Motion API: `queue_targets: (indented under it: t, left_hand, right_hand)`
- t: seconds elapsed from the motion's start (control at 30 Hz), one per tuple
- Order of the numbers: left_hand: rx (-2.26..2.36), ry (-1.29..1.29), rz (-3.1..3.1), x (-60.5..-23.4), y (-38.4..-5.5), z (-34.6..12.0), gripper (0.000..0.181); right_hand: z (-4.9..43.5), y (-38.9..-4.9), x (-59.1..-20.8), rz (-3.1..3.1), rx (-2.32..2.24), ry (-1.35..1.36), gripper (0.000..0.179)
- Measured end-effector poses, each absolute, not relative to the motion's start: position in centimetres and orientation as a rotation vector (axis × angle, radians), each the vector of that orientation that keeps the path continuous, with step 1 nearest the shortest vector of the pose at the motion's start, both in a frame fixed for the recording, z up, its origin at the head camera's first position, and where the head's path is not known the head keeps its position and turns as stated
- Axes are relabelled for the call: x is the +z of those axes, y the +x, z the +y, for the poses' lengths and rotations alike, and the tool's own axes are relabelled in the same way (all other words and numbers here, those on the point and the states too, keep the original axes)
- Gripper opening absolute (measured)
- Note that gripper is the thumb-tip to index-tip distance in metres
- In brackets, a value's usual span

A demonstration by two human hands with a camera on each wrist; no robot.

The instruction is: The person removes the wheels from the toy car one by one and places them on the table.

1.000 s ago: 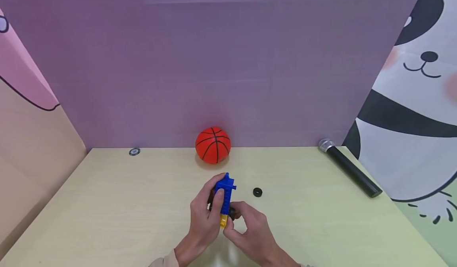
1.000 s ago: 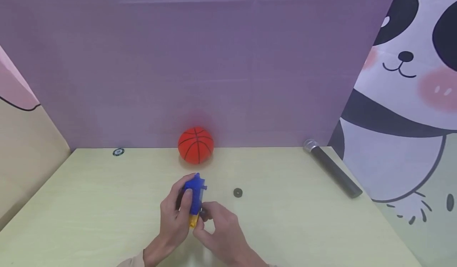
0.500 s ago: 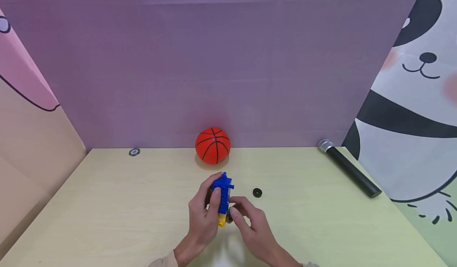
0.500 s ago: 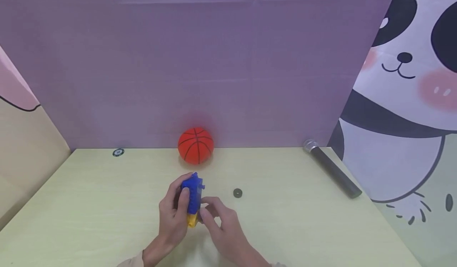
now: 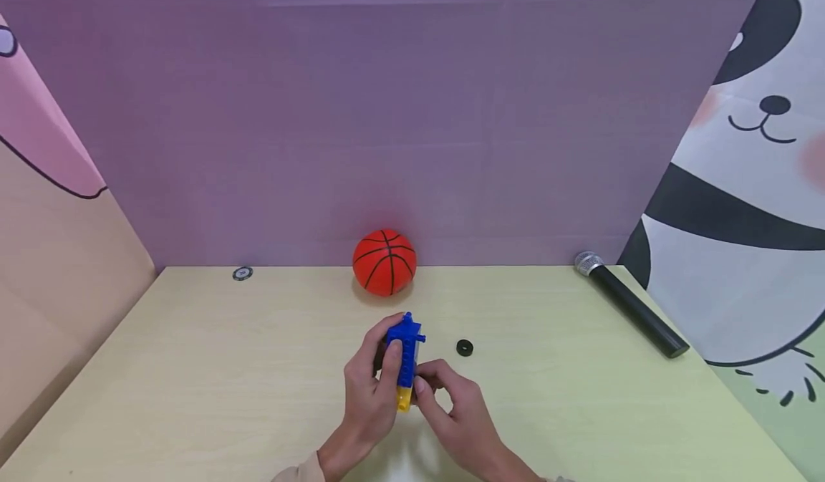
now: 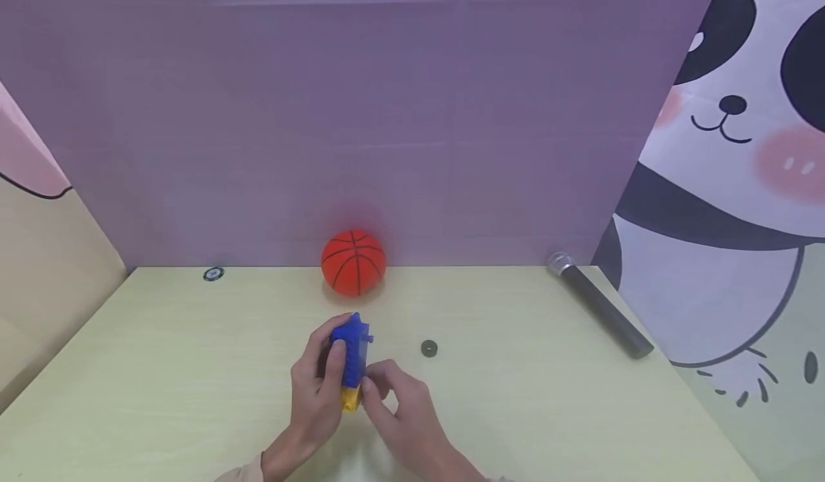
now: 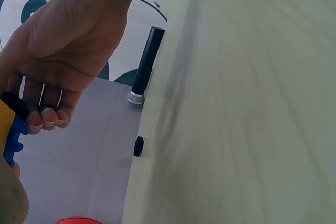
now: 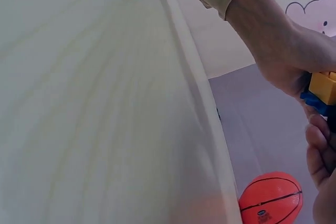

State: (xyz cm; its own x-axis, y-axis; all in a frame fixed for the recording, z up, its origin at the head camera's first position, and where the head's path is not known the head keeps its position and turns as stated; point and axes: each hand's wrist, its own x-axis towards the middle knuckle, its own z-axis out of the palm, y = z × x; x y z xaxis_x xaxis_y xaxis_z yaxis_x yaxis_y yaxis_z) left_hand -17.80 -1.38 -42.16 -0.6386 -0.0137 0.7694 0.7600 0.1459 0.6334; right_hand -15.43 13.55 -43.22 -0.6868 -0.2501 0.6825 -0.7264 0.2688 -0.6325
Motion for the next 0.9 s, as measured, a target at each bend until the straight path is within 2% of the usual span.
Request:
queue_targets:
  t: [0.43, 0.9]
  left_hand:
    - [-1.619, -0.644, -1.853, -41.85, -17.74, -1.29, 0.037]
    - [-1.652, -0.639, -1.847, -41.28, -17.58, -1.5, 0.037]
  right_hand:
    - [13.32, -15.31, -43.21, -2.002, 1.293, 0.889, 0.038]
    - [13.86, -14.7, -42.91, -2.172, 1.676, 0.764, 0.015]
